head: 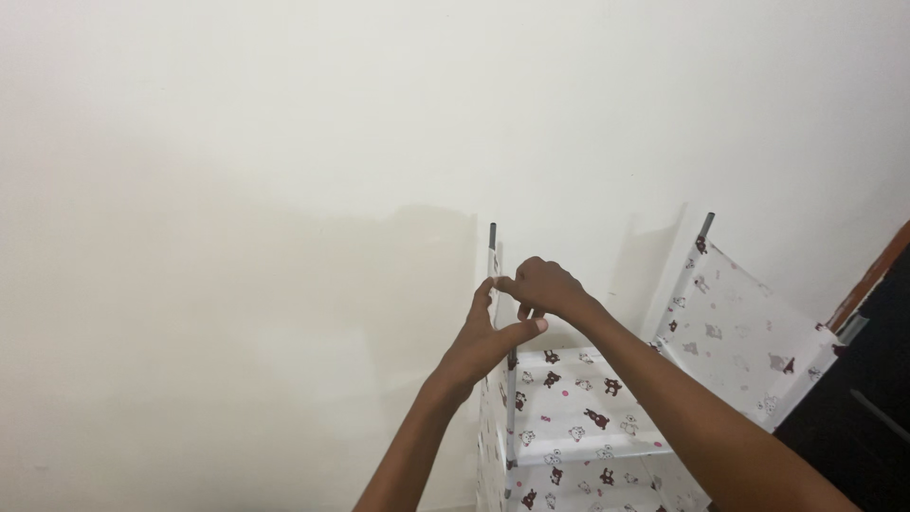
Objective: The person disassembles a small fabric-covered shelving unit by removing shelves and metal rods, then places the components on a wooden table. The person removes shelves one by one and lays out the metal rods and fabric pieces on the table.
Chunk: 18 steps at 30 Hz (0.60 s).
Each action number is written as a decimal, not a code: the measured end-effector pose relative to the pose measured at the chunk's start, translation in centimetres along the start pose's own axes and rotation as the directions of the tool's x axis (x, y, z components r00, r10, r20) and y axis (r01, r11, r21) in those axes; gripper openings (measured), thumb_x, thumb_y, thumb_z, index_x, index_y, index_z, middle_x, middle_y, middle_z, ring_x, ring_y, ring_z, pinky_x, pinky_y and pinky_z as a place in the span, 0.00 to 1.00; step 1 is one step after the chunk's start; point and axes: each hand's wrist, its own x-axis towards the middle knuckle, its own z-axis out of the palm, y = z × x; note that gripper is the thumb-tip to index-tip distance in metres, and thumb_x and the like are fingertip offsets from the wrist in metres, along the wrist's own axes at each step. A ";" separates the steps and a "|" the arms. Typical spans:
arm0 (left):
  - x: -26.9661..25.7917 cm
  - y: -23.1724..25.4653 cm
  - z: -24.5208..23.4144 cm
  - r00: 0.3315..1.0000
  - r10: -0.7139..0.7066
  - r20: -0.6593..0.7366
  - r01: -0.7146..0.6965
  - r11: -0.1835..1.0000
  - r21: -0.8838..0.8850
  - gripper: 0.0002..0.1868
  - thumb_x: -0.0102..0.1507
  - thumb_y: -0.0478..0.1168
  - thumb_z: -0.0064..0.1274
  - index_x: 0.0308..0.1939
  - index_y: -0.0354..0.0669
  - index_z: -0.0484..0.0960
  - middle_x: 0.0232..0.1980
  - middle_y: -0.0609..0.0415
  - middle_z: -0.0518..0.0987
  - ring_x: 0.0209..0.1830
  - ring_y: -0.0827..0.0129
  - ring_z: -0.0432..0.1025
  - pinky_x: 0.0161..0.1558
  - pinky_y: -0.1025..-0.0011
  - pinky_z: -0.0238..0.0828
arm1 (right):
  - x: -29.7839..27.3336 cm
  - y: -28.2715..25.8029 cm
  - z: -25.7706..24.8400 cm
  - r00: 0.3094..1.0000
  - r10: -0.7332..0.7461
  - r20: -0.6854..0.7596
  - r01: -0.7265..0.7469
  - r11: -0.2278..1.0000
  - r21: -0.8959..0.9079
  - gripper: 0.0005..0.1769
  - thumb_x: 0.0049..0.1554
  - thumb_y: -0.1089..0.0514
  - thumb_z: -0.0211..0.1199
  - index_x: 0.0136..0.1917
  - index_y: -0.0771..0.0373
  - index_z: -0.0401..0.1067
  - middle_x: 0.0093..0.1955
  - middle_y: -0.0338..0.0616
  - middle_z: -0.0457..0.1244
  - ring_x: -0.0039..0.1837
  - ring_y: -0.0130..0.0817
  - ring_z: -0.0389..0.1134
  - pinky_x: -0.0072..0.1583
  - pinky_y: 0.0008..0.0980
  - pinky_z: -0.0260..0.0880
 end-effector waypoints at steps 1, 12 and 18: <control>0.2 0.1 0.1 1.000 -0.022 -0.014 0.022 1.000 -0.008 0.71 0.44 0.63 0.65 0.80 0.41 0.39 0.78 0.29 0.51 0.79 0.40 0.51 0.72 0.49 0.54 | 0.5 0.3 0.0 0.998 -0.057 0.030 0.055 0.997 0.061 0.25 0.54 0.41 0.60 0.35 0.67 0.76 0.30 0.49 0.72 0.31 0.35 0.75 0.41 0.38 0.77; 0.0 -0.5 0.7 0.998 -0.026 -0.050 0.019 0.992 -0.128 0.75 0.44 0.67 0.66 0.81 0.44 0.35 0.78 0.25 0.47 0.82 0.39 0.42 0.73 0.45 0.48 | 2.2 0.4 0.7 0.994 -0.046 0.098 0.055 0.994 -0.098 0.22 0.48 0.44 0.64 0.27 0.65 0.75 0.28 0.48 0.71 0.31 0.33 0.73 0.35 0.27 0.71; 0.4 -2.9 0.4 0.974 -0.042 -0.222 -0.004 0.979 -0.205 0.56 0.58 0.75 0.37 0.81 0.51 0.40 0.81 0.40 0.49 0.81 0.48 0.47 0.73 0.51 0.49 | 2.3 1.7 1.2 0.990 -0.127 0.067 0.117 0.984 0.135 0.19 0.48 0.48 0.66 0.26 0.65 0.73 0.26 0.46 0.69 0.28 0.31 0.69 0.32 0.30 0.66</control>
